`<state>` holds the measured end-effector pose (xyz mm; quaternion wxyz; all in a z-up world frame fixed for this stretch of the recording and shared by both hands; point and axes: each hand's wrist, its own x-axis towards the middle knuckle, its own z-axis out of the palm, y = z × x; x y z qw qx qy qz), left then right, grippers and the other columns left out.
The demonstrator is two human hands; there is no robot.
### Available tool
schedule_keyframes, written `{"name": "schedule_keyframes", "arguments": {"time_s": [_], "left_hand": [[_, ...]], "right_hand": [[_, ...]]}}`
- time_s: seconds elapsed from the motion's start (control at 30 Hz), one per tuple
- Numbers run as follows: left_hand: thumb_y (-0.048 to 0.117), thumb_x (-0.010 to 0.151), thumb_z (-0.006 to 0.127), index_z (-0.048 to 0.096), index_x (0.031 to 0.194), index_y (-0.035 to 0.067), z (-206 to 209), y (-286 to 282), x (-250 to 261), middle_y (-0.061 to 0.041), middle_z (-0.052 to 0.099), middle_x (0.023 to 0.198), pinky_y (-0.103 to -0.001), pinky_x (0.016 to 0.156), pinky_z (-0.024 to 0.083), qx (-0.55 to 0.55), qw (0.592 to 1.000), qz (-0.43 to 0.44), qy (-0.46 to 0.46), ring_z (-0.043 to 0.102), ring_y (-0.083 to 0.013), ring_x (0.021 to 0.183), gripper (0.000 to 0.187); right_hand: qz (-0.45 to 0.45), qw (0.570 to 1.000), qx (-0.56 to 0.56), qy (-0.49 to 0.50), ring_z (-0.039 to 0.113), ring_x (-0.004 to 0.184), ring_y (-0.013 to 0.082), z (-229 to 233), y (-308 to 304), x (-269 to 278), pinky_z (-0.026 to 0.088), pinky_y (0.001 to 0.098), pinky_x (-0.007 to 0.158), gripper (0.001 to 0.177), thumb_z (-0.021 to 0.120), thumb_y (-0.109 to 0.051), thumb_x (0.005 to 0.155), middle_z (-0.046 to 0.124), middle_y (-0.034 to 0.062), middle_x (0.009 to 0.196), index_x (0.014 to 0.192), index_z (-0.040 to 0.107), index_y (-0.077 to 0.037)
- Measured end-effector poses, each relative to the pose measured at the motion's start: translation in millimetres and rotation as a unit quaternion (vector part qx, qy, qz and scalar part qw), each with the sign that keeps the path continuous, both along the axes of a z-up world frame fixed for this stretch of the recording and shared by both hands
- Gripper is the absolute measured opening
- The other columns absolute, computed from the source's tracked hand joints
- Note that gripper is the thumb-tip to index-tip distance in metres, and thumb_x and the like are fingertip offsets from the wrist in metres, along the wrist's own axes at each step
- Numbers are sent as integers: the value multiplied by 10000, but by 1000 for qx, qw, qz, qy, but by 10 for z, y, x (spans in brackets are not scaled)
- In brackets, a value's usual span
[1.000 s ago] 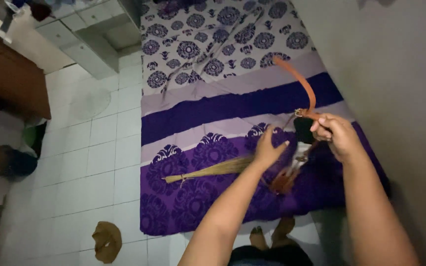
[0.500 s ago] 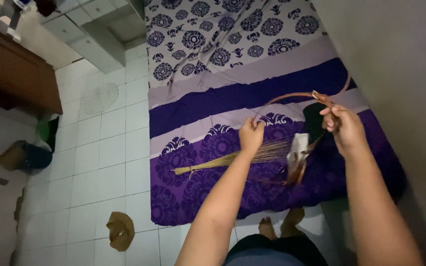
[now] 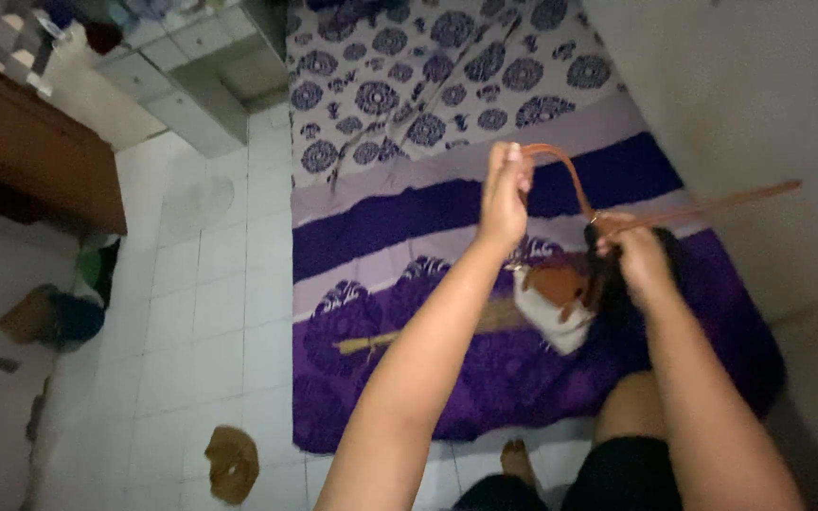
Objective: The person folds a light purple and blue patterned sheet on a bed using a traditional broom to smooth the fabric. They then hang a white handbag and a black handbag on wall hooks before returning to fold the purple and white patterned bedsheet.
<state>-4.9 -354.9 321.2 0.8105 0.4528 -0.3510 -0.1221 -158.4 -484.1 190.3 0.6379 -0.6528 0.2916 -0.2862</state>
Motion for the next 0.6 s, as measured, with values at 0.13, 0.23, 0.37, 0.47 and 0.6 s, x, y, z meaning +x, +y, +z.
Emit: {"name": "schedule_keyframes", "arguments": {"time_s": [0.13,0.23,0.37,0.47,0.6], "left_hand": [[341,1033,419,455,924,168,270,-543,106,114,297,740,-165,660,291,-18,998,-64,-11,350,-7,696,207],[364,1021,474,524,913,165,363,-972,198,102,335,665,-161,628,320,1,997,-76,-11,378,-8,633,232],[380,1014,525,585,960,156,192,-1679,327,106,347,653,-153,599,329,-18,996,-82,28,368,-3,620,238],[396,1010,550,593,940,153,465,-2193,384,93,381,642,-152,588,314,-18,995,-91,49,387,-8,610,257],[528,951,399,469,738,197,1592,-2973,426,55,423,677,-267,659,323,74,994,-15,-76,431,-91,689,399]], "right_hand": [[108,994,-19,8,550,839,234,726,63,373,438,340,818,562,552,-104,776,563,121,933,1336,537,-58],[192,958,-102,186,587,1105,424,1190,4,545,434,508,957,661,602,-371,886,600,292,1152,1473,360,-189],[193,966,-152,82,609,1017,385,843,-573,879,451,532,886,444,570,-200,933,628,276,1073,1330,474,-27],[186,977,-96,35,563,647,316,238,-1387,1364,446,456,662,134,507,-83,861,552,176,728,978,536,-25],[113,961,-249,48,479,942,202,1644,-2117,1441,434,393,829,301,555,-127,703,610,99,1024,1001,589,-117]]}}
